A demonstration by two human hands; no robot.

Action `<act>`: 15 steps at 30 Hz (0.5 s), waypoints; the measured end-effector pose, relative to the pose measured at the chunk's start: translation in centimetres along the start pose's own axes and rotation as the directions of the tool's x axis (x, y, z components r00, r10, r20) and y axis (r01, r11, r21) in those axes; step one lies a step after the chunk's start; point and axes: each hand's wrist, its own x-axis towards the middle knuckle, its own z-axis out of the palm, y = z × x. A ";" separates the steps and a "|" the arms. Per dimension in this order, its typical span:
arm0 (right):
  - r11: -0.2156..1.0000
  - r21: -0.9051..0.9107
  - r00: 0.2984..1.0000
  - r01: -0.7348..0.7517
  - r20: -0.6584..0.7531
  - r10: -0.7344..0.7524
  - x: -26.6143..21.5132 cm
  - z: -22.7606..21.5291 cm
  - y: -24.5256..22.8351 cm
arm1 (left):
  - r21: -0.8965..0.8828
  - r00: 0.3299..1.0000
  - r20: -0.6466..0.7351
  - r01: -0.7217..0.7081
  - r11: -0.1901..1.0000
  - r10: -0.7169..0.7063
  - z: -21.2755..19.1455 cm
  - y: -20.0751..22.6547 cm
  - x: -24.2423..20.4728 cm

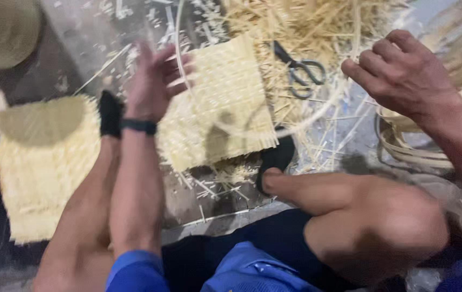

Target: The person sits on the floor and repeatedly trims the edges of woven bamboo mats using shears. They place a mat on a wooden jig, cut the excess strips, and then stack the finished mats.

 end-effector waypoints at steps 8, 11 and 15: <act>0.181 0.935 0.901 -0.305 0.221 0.375 7.6 -0.9 -3.1 | -0.405 0.947 0.295 0.006 0.914 0.125 -1.9 -3.0 -7.1; -0.341 0.817 0.792 -0.465 0.556 0.252 12.2 -0.8 -4.5 | -0.278 0.978 0.204 0.019 0.960 0.040 -3.1 -4.4 -8.0; -0.478 0.711 0.730 -0.517 0.657 0.189 16.1 -0.2 -7.1 | -0.212 0.988 0.146 0.080 0.974 -0.049 -4.0 -5.6 -9.4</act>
